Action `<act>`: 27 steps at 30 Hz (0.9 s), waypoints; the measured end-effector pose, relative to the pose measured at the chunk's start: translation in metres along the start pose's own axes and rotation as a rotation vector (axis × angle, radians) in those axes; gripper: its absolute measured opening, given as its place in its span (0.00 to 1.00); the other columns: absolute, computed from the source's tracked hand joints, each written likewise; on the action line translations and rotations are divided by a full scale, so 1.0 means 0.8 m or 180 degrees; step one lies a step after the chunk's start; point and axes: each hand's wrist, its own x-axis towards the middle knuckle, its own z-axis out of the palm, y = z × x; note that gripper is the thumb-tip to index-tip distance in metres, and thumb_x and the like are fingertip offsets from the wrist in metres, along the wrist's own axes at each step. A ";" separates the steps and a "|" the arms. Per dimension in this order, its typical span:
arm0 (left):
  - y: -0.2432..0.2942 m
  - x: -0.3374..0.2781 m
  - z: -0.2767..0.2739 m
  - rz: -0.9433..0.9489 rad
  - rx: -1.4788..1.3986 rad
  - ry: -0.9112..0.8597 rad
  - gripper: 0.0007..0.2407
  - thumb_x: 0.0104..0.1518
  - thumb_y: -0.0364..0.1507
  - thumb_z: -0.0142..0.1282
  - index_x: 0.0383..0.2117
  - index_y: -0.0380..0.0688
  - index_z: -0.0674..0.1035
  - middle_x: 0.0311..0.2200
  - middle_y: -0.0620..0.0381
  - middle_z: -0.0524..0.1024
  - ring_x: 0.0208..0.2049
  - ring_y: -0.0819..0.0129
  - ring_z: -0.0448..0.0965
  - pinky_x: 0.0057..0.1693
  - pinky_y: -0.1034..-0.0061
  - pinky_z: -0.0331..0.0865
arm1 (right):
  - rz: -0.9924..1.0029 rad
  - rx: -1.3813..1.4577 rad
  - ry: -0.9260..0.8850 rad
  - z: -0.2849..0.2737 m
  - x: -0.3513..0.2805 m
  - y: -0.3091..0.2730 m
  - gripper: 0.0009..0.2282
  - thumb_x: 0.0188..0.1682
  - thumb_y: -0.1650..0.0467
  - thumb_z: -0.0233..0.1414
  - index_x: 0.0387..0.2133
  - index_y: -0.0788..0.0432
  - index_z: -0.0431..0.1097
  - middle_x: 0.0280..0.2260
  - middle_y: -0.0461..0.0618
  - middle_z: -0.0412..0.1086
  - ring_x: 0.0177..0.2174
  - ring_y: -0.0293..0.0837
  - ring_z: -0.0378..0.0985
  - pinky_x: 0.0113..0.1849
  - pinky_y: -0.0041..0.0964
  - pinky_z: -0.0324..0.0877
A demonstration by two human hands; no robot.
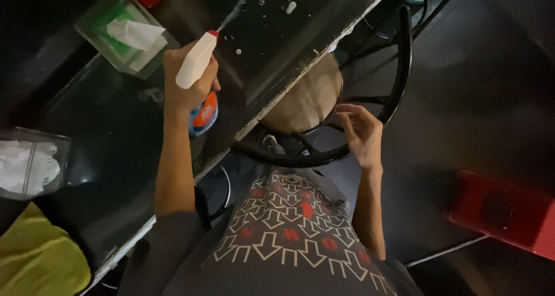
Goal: Cleaning a long counter with a yellow cloth and spray cleaner.
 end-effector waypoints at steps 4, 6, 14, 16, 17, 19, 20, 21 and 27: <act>0.005 -0.017 -0.008 -0.0308 -0.0210 0.0172 0.07 0.62 0.18 0.52 0.24 0.33 0.73 0.15 0.51 0.74 0.16 0.65 0.78 0.30 0.75 0.72 | -0.0086 0.0016 -0.0065 0.008 0.005 -0.010 0.10 0.60 0.69 0.50 0.46 0.65 0.73 0.41 0.57 0.77 0.40 0.46 0.84 0.44 0.37 0.81; 0.007 -0.026 -0.012 -0.0608 -0.0538 0.0123 0.05 0.65 0.16 0.50 0.32 0.30 0.77 0.23 0.49 0.77 0.16 0.63 0.79 0.27 0.76 0.70 | -0.0081 0.0146 -0.0170 0.011 0.006 -0.011 0.08 0.61 0.71 0.49 0.46 0.64 0.73 0.43 0.55 0.76 0.43 0.47 0.82 0.46 0.38 0.81; 0.035 -0.071 -0.053 -0.1271 -0.0704 -0.0261 0.05 0.63 0.16 0.51 0.36 0.22 0.79 0.29 0.35 0.79 0.27 0.62 0.82 0.46 0.84 0.70 | -0.0135 0.0094 -0.0277 0.017 0.015 -0.006 0.06 0.59 0.77 0.52 0.45 0.68 0.75 0.39 0.63 0.77 0.40 0.63 0.82 0.43 0.55 0.78; 0.033 -0.087 -0.059 -0.1701 -0.0314 -0.0819 0.08 0.60 0.15 0.55 0.38 0.13 0.79 0.31 0.25 0.81 0.31 0.66 0.81 0.55 0.93 0.66 | -0.0217 0.0075 -0.0449 0.022 0.020 -0.007 0.07 0.60 0.77 0.51 0.46 0.68 0.75 0.40 0.63 0.76 0.41 0.61 0.82 0.44 0.53 0.78; 0.015 -0.102 -0.052 -0.1078 -0.0376 -0.0422 0.02 0.59 0.16 0.56 0.33 0.25 0.79 0.21 0.42 0.78 0.22 0.66 0.80 0.44 0.87 0.69 | -0.0275 0.0129 -0.0419 0.025 0.021 -0.010 0.07 0.60 0.78 0.50 0.46 0.68 0.75 0.39 0.65 0.76 0.40 0.65 0.81 0.43 0.58 0.77; 0.007 -0.122 -0.050 -0.0468 -0.0395 -0.0015 0.03 0.58 0.17 0.58 0.29 0.37 0.79 0.11 0.60 0.76 0.13 0.66 0.79 0.32 0.82 0.72 | -0.0348 0.0196 -0.0434 0.029 0.024 -0.009 0.07 0.61 0.78 0.49 0.46 0.68 0.75 0.38 0.68 0.76 0.40 0.69 0.81 0.43 0.62 0.77; 0.018 -0.126 -0.055 -0.0482 -0.0628 0.0069 0.02 0.59 0.15 0.56 0.32 0.33 0.80 0.19 0.52 0.78 0.15 0.63 0.81 0.32 0.79 0.73 | -0.0379 0.0145 -0.0537 0.030 0.026 -0.005 0.07 0.61 0.76 0.50 0.46 0.67 0.75 0.38 0.66 0.76 0.40 0.66 0.81 0.42 0.59 0.77; 0.028 -0.129 -0.060 -0.0487 -0.0863 0.0155 0.03 0.60 0.14 0.54 0.35 0.28 0.80 0.26 0.44 0.81 0.17 0.60 0.82 0.31 0.76 0.73 | -0.0413 0.0090 -0.0635 0.031 0.029 -0.001 0.08 0.61 0.74 0.51 0.47 0.66 0.75 0.38 0.64 0.76 0.40 0.64 0.82 0.42 0.56 0.78; 0.032 -0.196 -0.086 -0.1263 -0.0413 0.0773 0.07 0.62 0.14 0.51 0.44 0.29 0.75 0.44 0.38 0.80 0.26 0.64 0.80 0.40 0.74 0.74 | -0.0582 0.0096 -0.0947 0.036 0.030 -0.012 0.10 0.62 0.69 0.49 0.46 0.64 0.73 0.40 0.57 0.76 0.41 0.49 0.82 0.42 0.40 0.79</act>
